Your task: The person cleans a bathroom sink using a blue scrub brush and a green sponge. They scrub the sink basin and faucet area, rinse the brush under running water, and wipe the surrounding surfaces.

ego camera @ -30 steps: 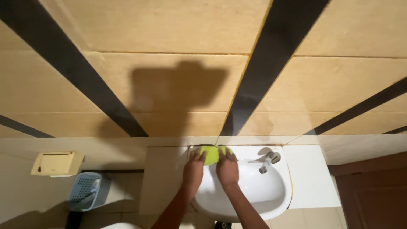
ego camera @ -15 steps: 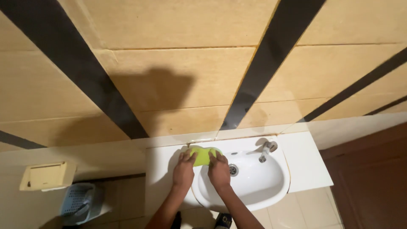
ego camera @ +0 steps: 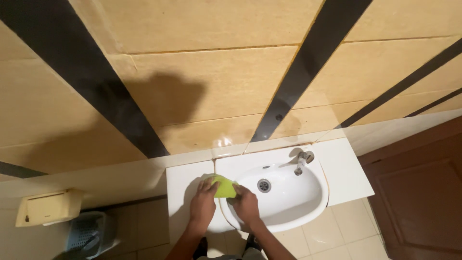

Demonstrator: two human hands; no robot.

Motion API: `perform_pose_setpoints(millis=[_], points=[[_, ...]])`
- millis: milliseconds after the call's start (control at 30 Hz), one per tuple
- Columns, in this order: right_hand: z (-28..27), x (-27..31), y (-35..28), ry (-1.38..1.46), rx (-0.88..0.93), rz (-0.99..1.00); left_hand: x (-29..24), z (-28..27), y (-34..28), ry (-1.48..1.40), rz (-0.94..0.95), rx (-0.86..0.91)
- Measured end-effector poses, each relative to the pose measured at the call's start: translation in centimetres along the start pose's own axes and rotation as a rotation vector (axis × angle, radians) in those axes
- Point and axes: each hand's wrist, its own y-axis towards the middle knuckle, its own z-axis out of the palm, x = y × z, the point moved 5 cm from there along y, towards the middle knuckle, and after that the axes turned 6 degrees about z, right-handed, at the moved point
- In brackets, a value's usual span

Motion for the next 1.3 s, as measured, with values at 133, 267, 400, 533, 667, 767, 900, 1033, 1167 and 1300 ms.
perform_pose_setpoints(millis=[133,267,400,533,667,767,900,1033,1167,1300], points=[[1.1,-1.9,1.4,-0.036,-0.006,-0.083,0.0,-0.4,0.5,0.041,0.0,-0.013],[1.3,-2.0,-0.3,-0.068,0.021,-0.042,-0.6,-1.5,-0.4,0.015,0.008,0.034],[1.2,-1.2,-3.0,-0.124,0.071,0.016,-1.0,-2.3,-2.3,-0.014,-0.001,0.111],[2.5,-4.0,-4.6,-0.203,-0.042,-0.131,-0.6,-1.6,-3.7,0.003,0.031,0.16],[0.7,-1.3,-6.9,-0.157,-0.052,-0.101,-1.7,-2.4,-4.5,-0.009,0.079,0.212],[-0.2,-1.2,-7.6,-0.268,-0.027,-0.156,-3.2,-3.2,-4.3,-0.037,0.052,0.157],[-2.3,-2.7,-8.5,-0.299,0.043,-0.145,-5.7,-1.9,-5.4,-0.043,-0.013,0.162],[-5.3,-5.4,-8.7,-0.377,0.073,-0.209,-9.6,-0.2,-6.4,-0.044,-0.054,0.172],[-9.5,-7.4,-9.5,-0.349,0.093,-0.207,-12.8,4.2,-7.8,0.013,-0.056,0.151],[-13.3,-10.2,-9.6,-0.369,0.078,-0.237,-18.0,4.8,-7.7,-0.032,-0.101,0.121]])
